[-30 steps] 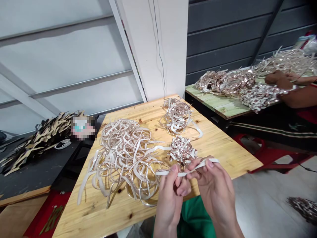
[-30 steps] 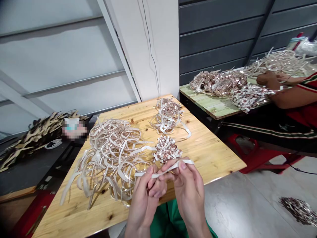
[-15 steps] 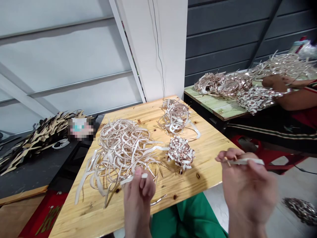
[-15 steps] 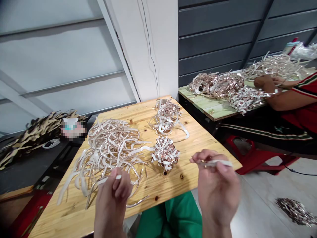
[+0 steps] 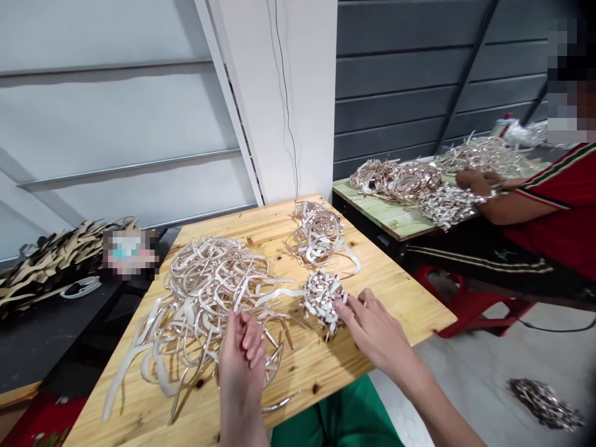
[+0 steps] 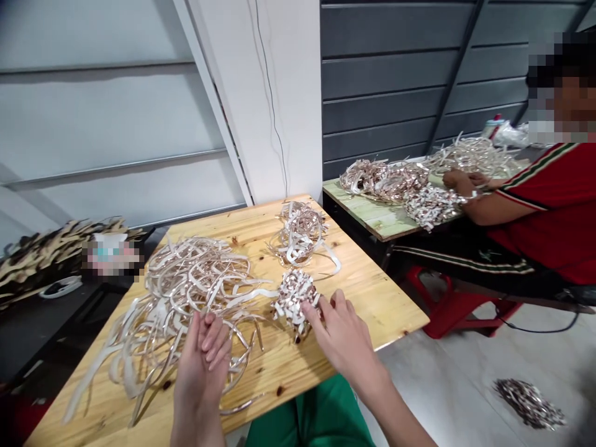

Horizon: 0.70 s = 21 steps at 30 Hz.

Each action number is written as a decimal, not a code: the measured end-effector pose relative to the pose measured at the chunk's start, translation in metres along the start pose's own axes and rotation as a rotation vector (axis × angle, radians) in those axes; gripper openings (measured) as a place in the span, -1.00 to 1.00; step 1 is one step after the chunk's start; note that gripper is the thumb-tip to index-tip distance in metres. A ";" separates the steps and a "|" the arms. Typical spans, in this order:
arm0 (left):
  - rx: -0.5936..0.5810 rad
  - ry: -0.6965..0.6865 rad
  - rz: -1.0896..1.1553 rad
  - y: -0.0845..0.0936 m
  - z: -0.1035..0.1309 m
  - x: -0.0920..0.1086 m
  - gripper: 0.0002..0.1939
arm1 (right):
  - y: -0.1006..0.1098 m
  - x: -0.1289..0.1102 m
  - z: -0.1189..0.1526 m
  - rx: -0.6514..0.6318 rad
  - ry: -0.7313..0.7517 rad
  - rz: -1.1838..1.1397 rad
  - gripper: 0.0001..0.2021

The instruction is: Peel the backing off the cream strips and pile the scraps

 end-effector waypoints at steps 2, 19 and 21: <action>0.017 0.001 0.024 -0.004 -0.005 0.001 -0.61 | 0.006 0.006 -0.003 -0.013 0.011 0.015 -0.52; -0.179 0.066 -0.327 -0.051 0.058 -0.037 -0.45 | 0.038 0.051 -0.069 0.359 -0.045 -0.318 -0.55; -0.239 0.119 -0.368 -0.059 0.065 -0.047 -0.41 | 0.047 0.055 -0.049 0.437 -0.071 -0.381 -0.49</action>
Point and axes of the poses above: each hand's wrist, its own z-axis away from the middle knuckle, its own y-axis out of the back of the hand, x = y × z, the point moved 1 cm from there along -z, towards the middle knuckle, and after that the axes turned 3 degrees about x, right-handed, at the moved point
